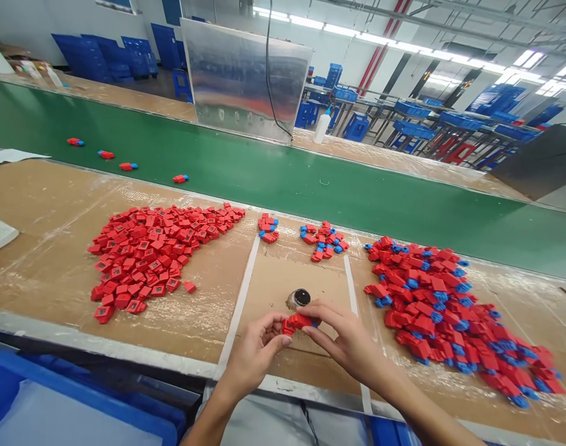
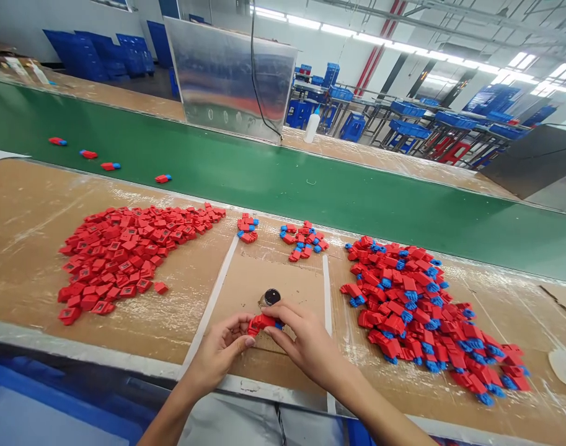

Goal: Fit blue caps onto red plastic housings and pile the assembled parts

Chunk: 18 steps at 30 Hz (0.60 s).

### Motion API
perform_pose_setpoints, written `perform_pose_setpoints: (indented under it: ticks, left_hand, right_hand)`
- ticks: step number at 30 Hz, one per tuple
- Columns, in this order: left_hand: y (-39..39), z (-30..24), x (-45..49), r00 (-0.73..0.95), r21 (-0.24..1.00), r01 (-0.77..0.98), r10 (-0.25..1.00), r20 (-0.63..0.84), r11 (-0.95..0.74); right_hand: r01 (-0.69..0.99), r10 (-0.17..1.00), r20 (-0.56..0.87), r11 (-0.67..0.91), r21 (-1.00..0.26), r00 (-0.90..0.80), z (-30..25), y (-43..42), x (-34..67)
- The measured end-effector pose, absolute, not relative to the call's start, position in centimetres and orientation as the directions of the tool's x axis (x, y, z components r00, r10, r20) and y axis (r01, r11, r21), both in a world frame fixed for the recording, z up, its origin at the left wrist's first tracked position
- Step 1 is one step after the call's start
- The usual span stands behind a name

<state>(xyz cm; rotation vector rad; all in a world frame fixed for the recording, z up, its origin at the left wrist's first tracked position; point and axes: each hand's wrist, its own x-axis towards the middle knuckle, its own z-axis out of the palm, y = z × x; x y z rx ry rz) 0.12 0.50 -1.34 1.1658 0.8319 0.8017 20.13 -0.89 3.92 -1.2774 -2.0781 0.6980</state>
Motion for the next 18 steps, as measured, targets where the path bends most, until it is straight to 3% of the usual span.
perform_pose_setpoints:
  ticks: [10,15,18]
  left_hand:
    - [0.3,-1.0,-0.4,0.503,0.990,0.046,0.853,-0.139,0.135]
    - [0.5,-0.2,-0.6,0.507,0.985,0.172,0.854,-0.113,0.028]
    - [0.7,-0.4,0.0,0.530,0.982,0.186,0.838,-0.129,0.034]
  right_hand:
    - [0.639,0.882,0.164,0.438,-0.632,-0.443,4.1,-1.7,19.1]
    - [0.691,0.902,0.205,0.425,-0.585,-0.381,2.9,-2.3,18.0]
    - [0.668,0.916,0.217,0.395,-0.631,-0.338,2.4,-2.6,17.6]
